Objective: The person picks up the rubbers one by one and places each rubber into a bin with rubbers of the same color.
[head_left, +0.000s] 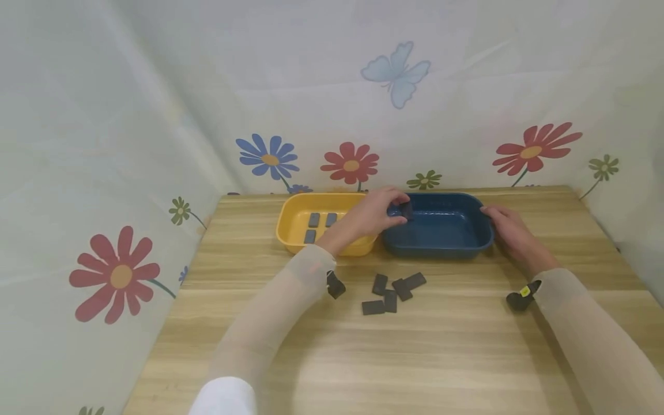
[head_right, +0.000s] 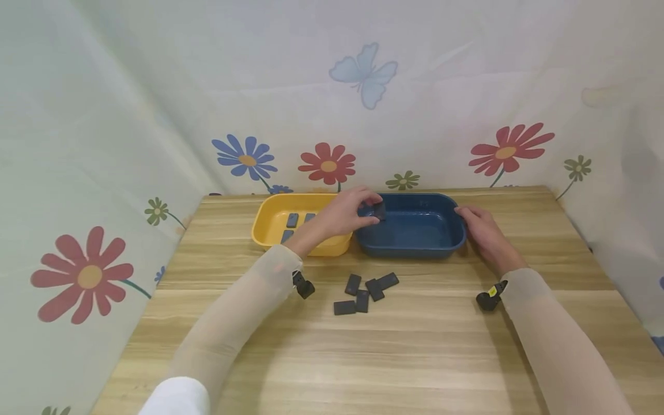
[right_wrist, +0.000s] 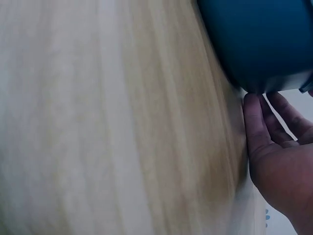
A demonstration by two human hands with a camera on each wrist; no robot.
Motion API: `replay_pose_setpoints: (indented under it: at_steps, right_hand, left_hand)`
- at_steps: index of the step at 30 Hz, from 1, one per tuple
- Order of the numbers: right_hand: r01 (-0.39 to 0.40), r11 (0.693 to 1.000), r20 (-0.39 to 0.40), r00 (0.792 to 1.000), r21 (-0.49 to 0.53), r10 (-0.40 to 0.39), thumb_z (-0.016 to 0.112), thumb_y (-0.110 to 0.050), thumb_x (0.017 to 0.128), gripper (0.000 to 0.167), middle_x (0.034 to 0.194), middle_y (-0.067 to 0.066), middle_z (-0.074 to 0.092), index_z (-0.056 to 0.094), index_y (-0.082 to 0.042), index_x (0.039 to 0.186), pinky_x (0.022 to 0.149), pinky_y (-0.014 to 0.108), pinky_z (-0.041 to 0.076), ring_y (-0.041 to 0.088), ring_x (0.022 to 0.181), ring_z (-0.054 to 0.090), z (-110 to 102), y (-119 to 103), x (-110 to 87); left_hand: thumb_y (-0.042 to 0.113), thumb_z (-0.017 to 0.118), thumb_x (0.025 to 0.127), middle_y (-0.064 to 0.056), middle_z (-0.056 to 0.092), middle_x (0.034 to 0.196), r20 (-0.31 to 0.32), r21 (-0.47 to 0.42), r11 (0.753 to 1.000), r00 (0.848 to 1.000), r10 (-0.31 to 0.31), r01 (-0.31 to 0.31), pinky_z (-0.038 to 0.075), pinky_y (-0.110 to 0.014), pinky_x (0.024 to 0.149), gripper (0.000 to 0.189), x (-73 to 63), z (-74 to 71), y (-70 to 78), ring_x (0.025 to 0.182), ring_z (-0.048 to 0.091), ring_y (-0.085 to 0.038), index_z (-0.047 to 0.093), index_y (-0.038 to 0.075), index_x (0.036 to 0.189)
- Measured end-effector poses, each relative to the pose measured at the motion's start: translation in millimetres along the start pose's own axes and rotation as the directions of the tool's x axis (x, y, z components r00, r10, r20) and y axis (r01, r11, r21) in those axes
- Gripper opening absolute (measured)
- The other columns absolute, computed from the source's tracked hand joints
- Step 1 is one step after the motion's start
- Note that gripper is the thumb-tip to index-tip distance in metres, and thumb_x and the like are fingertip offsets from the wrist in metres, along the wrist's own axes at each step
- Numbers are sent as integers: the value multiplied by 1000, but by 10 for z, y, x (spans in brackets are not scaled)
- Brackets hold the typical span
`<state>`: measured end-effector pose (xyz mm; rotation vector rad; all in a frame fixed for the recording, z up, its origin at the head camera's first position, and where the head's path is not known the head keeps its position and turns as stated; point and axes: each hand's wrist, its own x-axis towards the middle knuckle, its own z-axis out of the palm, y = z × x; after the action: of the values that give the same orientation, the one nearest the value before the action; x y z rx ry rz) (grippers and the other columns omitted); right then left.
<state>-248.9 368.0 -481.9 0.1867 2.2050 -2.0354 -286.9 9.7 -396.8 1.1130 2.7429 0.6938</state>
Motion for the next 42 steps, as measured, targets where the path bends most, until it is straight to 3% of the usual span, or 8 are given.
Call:
replay_pose_setpoints:
  at_steps: [4,8,14,18,26,30,37,42]
  right_hand:
    - [-53,984,53,998,173,45,56,-22,112,23,96,-13,68,75,-21,98,76,17,54,3,89,61,-5,-46,7]
    - [-122,968,105,989,219,101,58,-26,111,17,105,-13,67,73,-22,103,82,18,55,4,100,59,-48,-98,-21]
    - [-193,966,175,971,171,163,58,-30,111,16,107,-11,68,71,-21,109,83,22,57,6,100,61,-115,-188,-76]
    - [-198,974,214,962,106,173,55,-31,112,17,109,-11,70,71,-23,112,84,26,60,7,101,65,-149,-245,-120]
    - [-168,985,206,964,-31,171,50,-33,114,33,114,-14,65,51,-11,139,87,27,60,6,105,62,-119,-226,-123]
    - [-167,985,183,968,-36,171,49,-35,114,40,120,-10,61,47,-9,144,88,27,60,8,108,59,-127,-213,-110]
    - [-183,981,181,964,-71,193,46,-41,114,61,152,8,40,32,-5,160,92,28,58,11,118,53,-101,-175,-104]
    - [-166,985,195,966,-42,171,47,-38,114,65,144,3,46,25,-1,163,91,28,59,6,114,56,-106,-150,-112]
  left_hand:
    - [33,81,96,0,65,136,0,27,999,1000,-17,17,48,-25,109,55,79,45,-61,123,59,-15,64,14,144]
    - [34,81,96,1,65,134,2,39,999,1000,-11,11,48,-25,108,54,155,98,-106,122,59,-14,64,14,143]
    - [31,82,96,0,65,135,5,35,999,1000,-26,26,48,-25,109,51,230,177,-116,122,59,-15,65,13,141]
    - [30,81,96,-1,65,135,20,39,999,999,-32,31,48,-25,108,50,276,210,-105,122,60,-16,66,12,141]
    - [30,81,97,-1,66,136,43,46,996,996,-75,73,47,-26,109,50,391,283,-148,123,60,-16,65,13,140]
    - [29,82,96,-1,67,134,25,59,995,997,-76,74,48,-26,108,48,464,310,-191,122,61,-16,67,12,138]
    - [30,81,96,-1,67,136,39,61,993,994,-102,99,48,-26,109,48,550,368,-225,122,61,-15,66,13,139]
    - [30,82,95,-1,68,134,54,80,991,992,-113,108,48,-25,109,48,595,437,-205,121,62,-15,67,12,138]
